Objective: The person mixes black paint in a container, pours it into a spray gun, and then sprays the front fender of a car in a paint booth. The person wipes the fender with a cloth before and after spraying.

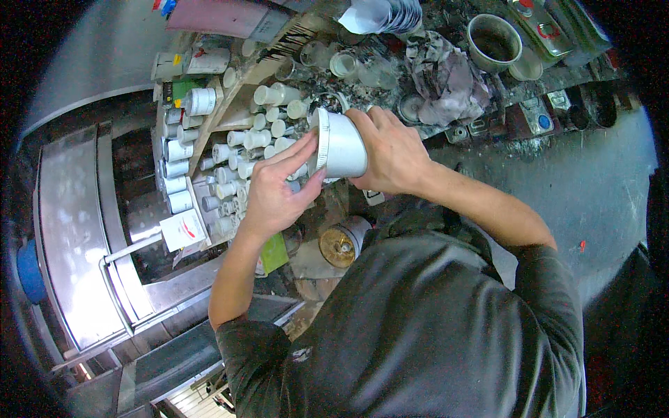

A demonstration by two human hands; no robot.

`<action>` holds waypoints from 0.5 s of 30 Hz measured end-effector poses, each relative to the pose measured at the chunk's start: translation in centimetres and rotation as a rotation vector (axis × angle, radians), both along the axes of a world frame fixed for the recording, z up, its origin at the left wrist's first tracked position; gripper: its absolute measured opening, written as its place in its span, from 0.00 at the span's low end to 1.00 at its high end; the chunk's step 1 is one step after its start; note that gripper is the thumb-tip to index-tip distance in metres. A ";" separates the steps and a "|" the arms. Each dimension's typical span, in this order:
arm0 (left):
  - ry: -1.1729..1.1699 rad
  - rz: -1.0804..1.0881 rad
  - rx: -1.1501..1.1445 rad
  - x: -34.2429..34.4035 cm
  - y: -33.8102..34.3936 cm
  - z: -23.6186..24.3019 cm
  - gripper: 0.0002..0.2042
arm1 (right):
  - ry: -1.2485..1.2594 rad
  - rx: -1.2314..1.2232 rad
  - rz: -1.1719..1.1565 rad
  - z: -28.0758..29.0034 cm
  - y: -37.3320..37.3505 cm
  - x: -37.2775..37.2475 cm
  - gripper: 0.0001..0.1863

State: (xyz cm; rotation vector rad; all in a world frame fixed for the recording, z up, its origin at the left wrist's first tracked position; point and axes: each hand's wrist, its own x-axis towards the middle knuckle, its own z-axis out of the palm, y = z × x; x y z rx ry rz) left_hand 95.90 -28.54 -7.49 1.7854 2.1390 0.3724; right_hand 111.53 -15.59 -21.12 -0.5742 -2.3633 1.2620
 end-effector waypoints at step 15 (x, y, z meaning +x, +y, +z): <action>0.027 0.238 0.216 2.1 1.2 -4.2 0.29 | 0.070 0.129 -0.125 -1.4 0.2 -0.6 0.55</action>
